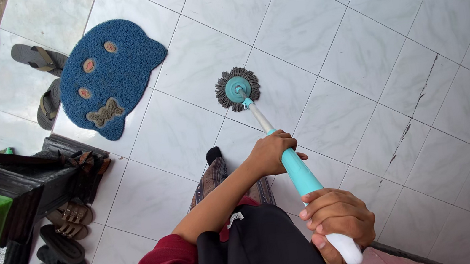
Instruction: The person mops a tiled floor using a mop, moving the mop head back and forth across the tiles in a hallway area.
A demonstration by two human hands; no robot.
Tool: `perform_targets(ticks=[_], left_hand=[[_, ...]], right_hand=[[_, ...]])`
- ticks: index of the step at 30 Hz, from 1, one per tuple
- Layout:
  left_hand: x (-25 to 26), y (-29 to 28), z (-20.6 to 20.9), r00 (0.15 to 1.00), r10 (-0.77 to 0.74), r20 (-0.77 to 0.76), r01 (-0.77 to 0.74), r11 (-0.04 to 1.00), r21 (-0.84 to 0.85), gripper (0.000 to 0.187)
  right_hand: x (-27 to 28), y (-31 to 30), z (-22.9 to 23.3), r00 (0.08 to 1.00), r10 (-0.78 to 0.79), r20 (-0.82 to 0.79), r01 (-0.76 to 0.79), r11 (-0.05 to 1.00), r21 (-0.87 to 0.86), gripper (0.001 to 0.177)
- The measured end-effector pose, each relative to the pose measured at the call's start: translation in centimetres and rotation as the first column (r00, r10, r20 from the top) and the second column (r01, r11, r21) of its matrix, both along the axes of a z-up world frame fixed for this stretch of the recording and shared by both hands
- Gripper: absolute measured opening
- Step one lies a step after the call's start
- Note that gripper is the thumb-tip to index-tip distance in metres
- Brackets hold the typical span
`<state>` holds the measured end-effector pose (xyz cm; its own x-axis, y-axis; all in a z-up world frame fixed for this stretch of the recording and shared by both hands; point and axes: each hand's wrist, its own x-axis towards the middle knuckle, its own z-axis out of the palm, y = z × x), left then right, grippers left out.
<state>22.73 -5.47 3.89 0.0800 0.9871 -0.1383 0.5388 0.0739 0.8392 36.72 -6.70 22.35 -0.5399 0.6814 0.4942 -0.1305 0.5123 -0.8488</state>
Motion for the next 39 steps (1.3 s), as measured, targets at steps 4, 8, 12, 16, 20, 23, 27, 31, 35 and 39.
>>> perform_targets(ticks=[4, 8, 12, 16, 20, 23, 27, 31, 35, 39], left_hand=[[-2.8, 2.0, -1.3, 0.998, -0.063, -0.016, 0.064, 0.997, 0.04, 0.044], [-4.2, 2.6, -3.5, 0.988, -0.135, -0.067, 0.141, 0.985, 0.094, 0.041], [-5.9, 2.0, -6.7, 0.977, -0.153, -0.147, 0.181, 0.962, 0.205, 0.038], [-8.9, 0.6, -10.4, 0.996, -0.09, -0.015, 0.091, 0.986, 0.139, 0.03], [-8.1, -1.4, -12.4, 0.982, 0.067, 0.178, -0.097, 0.982, 0.165, 0.03], [-6.3, -3.1, -12.5, 0.998, 0.058, 0.022, -0.062, 0.971, 0.232, 0.033], [-1.4, -7.8, -11.3, 0.999, 0.029, 0.024, -0.031, 0.992, 0.125, 0.036], [4.9, -12.6, -8.8, 0.998, -0.062, 0.032, 0.057, 0.99, 0.13, 0.041], [9.1, -16.2, -5.9, 0.974, -0.222, 0.038, 0.221, 0.974, 0.047, 0.043], [9.6, -17.3, -5.9, 0.969, -0.233, 0.083, 0.224, 0.969, 0.108, 0.023]], right_hand=[[-2.6, 0.1, -1.8, 0.996, -0.086, -0.009, 0.086, 0.996, 0.03, 0.017], [-4.6, -1.3, -4.7, 0.969, -0.206, -0.137, 0.213, 0.976, 0.045, 0.016], [-6.7, -2.7, -7.8, 0.959, -0.208, -0.191, 0.228, 0.969, 0.091, 0.013], [-9.2, -3.9, -10.2, 1.0, 0.006, -0.021, -0.003, 0.992, 0.124, 0.017], [-9.0, -4.5, -11.5, 0.991, 0.131, 0.028, -0.133, 0.981, 0.141, 0.018], [-6.7, -6.8, -11.2, 0.989, 0.123, 0.082, -0.132, 0.984, 0.121, 0.018], [-1.5, -11.4, -9.6, 0.993, 0.048, 0.105, -0.055, 0.996, 0.066, 0.016], [4.8, -16.5, -5.8, 0.993, -0.036, 0.109, 0.047, 0.994, -0.096, 0.014], [9.8, -20.2, -1.3, 0.983, -0.144, 0.11, 0.168, 0.953, -0.252, 0.012], [11.2, -21.6, 1.1, 0.938, -0.103, 0.331, 0.213, 0.924, -0.317, 0.027]])
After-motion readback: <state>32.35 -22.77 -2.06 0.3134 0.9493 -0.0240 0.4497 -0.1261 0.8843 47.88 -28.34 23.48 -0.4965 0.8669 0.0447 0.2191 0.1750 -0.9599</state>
